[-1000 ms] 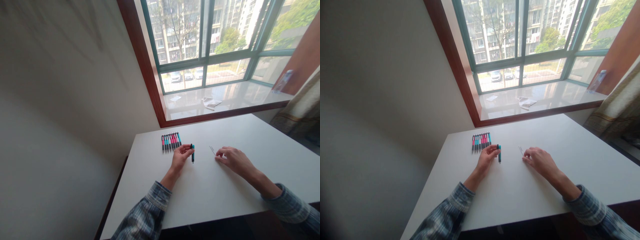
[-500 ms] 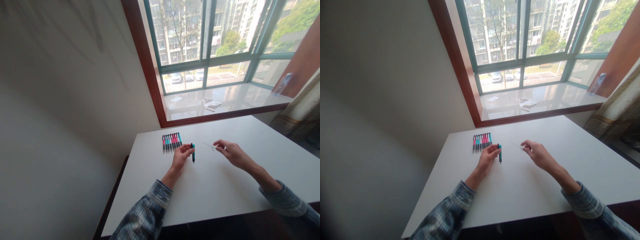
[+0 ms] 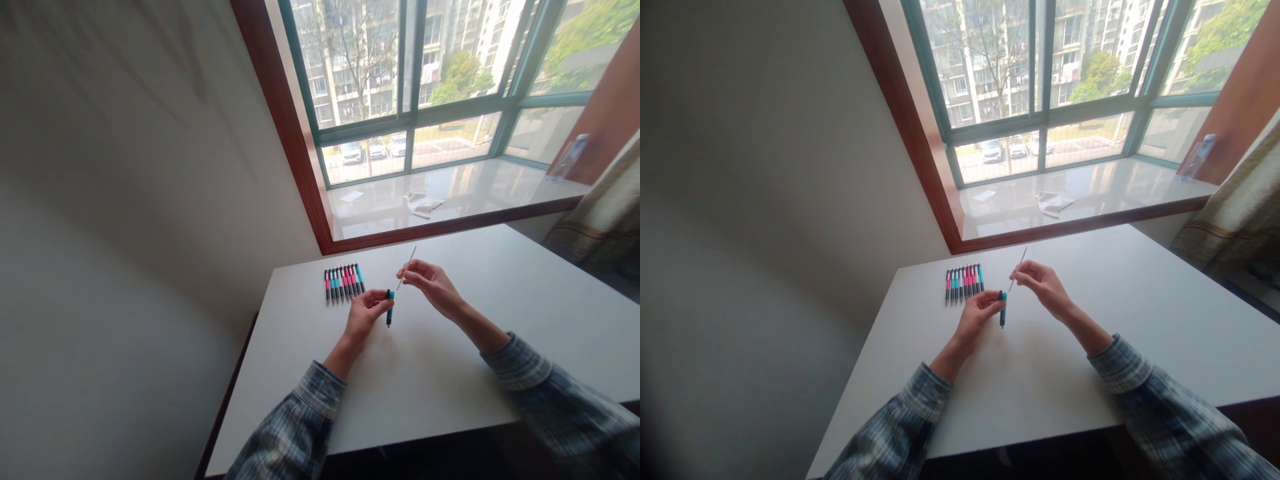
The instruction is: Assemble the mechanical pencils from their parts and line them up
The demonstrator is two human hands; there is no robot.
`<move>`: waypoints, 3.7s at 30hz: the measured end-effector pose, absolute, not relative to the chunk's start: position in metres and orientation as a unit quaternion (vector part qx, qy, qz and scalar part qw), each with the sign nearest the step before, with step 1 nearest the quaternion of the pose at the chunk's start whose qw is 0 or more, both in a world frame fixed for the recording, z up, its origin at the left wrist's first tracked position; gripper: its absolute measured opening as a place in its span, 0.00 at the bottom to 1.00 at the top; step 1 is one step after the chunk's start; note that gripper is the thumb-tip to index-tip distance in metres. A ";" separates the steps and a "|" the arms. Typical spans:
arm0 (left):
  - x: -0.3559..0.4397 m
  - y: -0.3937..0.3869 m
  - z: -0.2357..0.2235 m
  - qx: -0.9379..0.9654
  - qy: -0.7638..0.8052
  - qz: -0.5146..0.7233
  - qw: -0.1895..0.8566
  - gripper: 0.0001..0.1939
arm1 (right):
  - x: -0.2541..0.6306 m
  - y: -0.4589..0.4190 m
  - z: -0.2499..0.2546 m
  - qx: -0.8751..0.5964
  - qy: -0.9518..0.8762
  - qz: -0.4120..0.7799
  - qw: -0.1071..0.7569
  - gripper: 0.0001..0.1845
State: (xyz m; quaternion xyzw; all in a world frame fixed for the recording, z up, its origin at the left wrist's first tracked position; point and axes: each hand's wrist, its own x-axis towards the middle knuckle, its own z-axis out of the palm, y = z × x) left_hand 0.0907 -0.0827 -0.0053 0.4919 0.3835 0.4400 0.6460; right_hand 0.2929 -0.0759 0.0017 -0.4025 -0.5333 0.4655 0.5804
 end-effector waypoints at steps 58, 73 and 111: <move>0.091 -0.077 -0.014 0.468 0.378 0.401 0.691 0.21 | 0.362 -0.012 -0.034 -0.473 -0.661 0.393 0.429 0.21; 0.093 -0.077 -0.007 0.507 0.388 0.372 0.674 0.19 | 0.323 -0.049 -0.020 -0.386 -0.433 0.622 0.526 0.15; 0.095 -0.077 -0.005 0.537 0.401 0.351 0.653 0.18 | 0.321 -0.051 -0.020 -0.388 -0.455 0.602 0.529 0.19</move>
